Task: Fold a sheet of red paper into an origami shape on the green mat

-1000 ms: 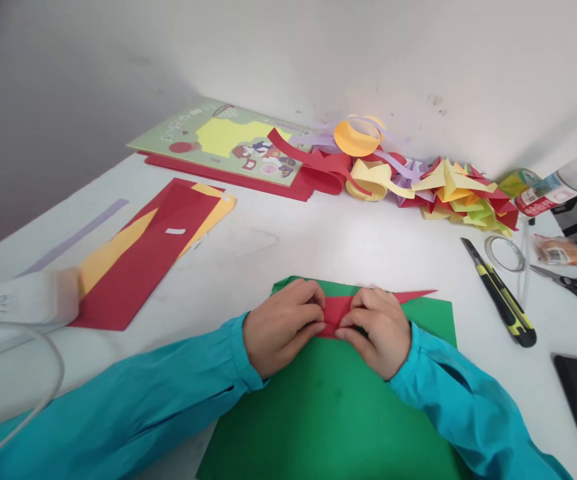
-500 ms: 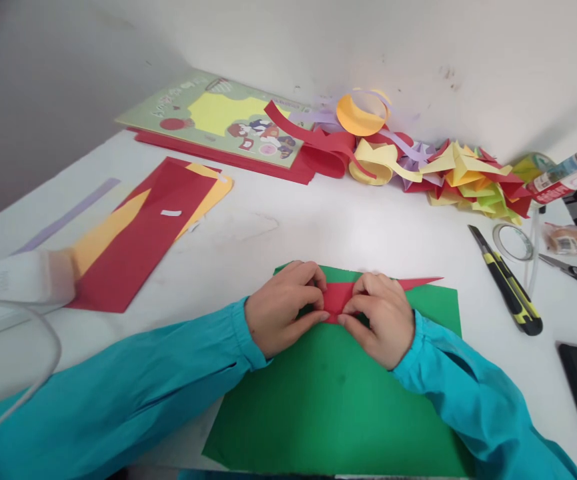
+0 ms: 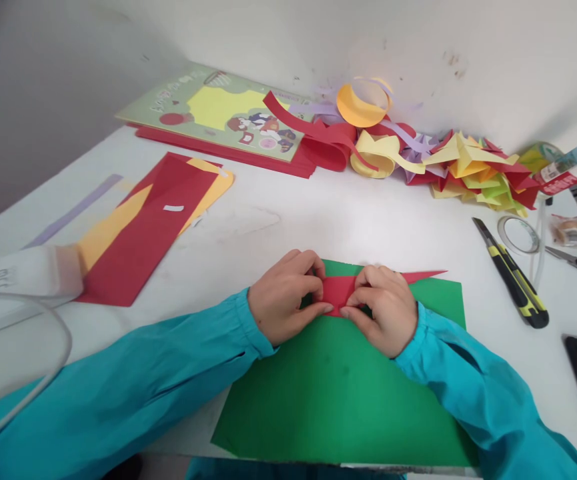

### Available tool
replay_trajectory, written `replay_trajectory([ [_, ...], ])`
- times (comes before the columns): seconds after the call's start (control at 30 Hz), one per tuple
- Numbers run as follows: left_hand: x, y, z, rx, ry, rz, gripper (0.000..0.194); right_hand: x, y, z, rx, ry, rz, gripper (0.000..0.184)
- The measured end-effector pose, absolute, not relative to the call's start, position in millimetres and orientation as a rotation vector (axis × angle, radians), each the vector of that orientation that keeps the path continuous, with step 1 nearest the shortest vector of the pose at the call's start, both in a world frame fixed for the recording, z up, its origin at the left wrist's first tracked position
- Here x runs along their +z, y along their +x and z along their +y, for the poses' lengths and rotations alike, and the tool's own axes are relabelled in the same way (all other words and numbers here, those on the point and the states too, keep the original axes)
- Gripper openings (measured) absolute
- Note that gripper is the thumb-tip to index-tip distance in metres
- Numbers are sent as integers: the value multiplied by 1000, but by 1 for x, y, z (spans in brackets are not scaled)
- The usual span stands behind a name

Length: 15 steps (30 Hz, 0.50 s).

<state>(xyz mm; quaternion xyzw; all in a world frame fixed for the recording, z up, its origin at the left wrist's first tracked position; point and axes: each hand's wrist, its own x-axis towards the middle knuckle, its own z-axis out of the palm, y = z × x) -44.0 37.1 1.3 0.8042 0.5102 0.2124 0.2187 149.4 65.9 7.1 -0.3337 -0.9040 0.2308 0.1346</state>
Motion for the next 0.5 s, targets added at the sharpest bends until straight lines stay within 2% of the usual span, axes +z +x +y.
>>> replay_trajectory([
  [0.5,4,-43,37,559,2228,1435,18,9,147,62,623,-1028,-2616,19],
])
